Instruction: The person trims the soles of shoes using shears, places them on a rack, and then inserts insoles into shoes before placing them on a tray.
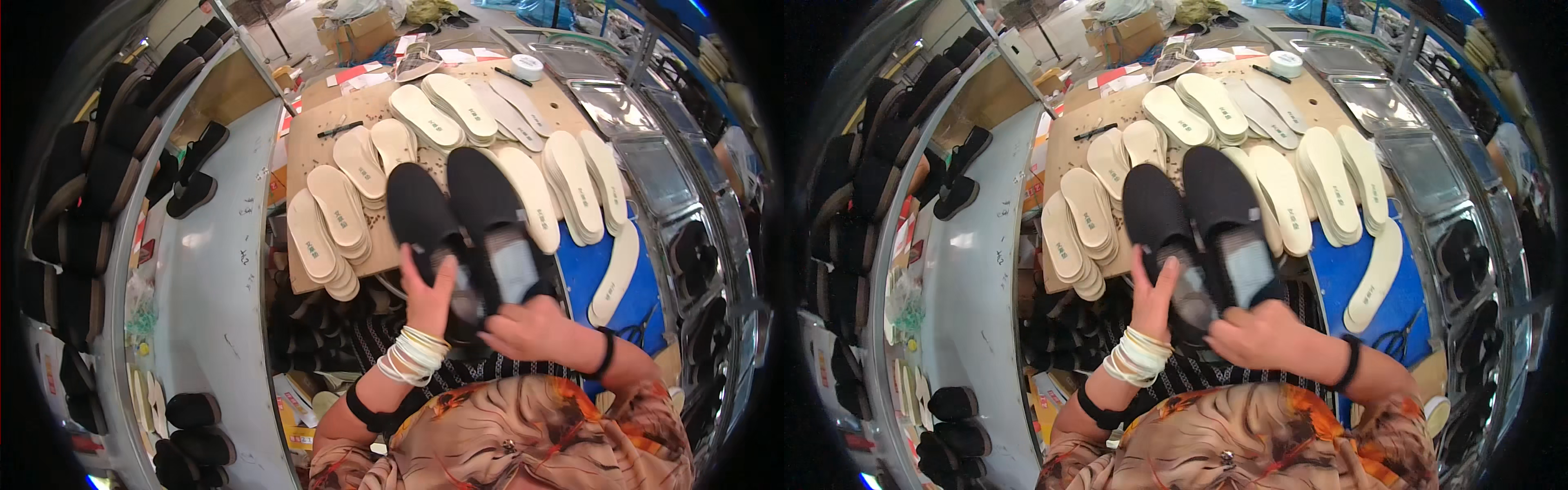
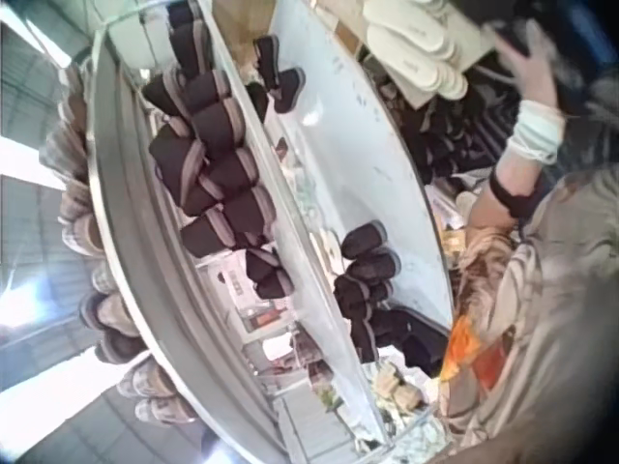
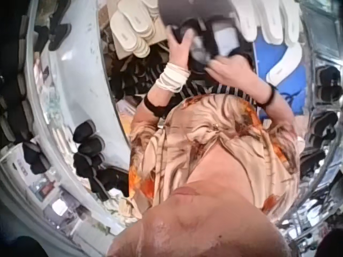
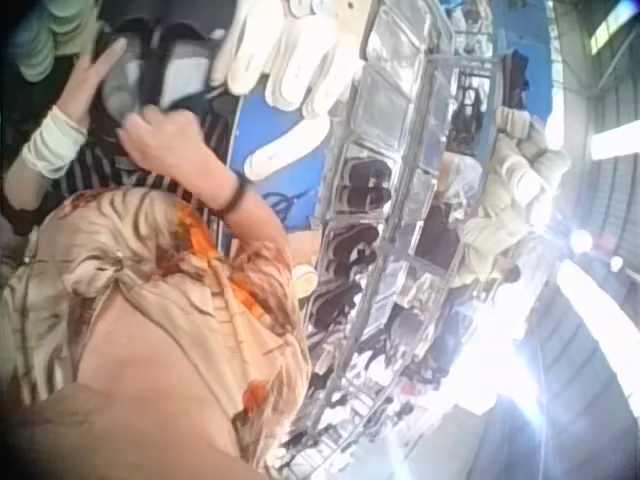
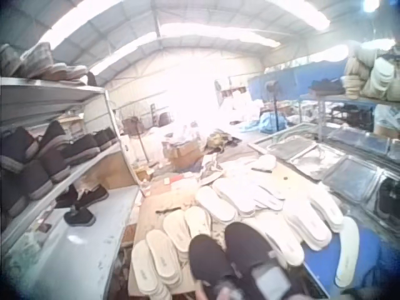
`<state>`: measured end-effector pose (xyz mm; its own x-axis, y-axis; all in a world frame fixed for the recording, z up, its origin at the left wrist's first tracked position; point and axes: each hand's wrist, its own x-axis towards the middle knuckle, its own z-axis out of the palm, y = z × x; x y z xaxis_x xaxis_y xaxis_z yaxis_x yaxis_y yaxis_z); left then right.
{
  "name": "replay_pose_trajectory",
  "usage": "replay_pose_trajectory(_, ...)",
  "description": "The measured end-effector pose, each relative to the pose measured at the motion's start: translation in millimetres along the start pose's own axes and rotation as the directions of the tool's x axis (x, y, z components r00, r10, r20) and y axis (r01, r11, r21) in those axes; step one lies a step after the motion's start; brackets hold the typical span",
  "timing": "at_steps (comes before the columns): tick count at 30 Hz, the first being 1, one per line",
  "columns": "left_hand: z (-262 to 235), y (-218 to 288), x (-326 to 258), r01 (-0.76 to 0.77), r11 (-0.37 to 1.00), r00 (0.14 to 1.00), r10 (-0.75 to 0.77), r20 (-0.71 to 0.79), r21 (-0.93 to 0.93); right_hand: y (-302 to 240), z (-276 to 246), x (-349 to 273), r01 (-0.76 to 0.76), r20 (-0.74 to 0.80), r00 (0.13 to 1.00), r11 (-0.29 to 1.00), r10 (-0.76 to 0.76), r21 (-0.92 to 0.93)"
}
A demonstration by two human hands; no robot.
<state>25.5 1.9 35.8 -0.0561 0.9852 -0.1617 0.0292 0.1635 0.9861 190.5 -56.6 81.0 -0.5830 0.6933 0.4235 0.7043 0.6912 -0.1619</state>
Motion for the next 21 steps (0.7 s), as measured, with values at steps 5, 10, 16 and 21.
replay_pose_trajectory(5, -53, -100, 35, -0.085, 0.915, 0.996, 0.092, 0.003, 0.395, -17, 82, 1, -0.169, 0.256, 0.959, 0.969, 0.121, 0.177)
replay_pose_trajectory(10, -77, -37, 11, -0.177, 0.857, 0.984, 0.164, 0.071, 0.484, -3, 27, -40, -0.660, 0.226, 0.735, 0.598, 0.639, 0.454)
replay_pose_trajectory(16, -14, -18, 20, -0.278, 0.522, 0.953, 0.047, 0.298, 0.806, 78, -8, -225, -0.827, 0.017, -0.083, -0.059, 0.996, -0.559)
replay_pose_trajectory(21, 18, -44, 36, -0.244, 0.366, 0.967, 0.029, 0.251, 0.898, 86, 27, -319, -0.817, -0.009, -0.195, -0.168, 0.981, -0.552)
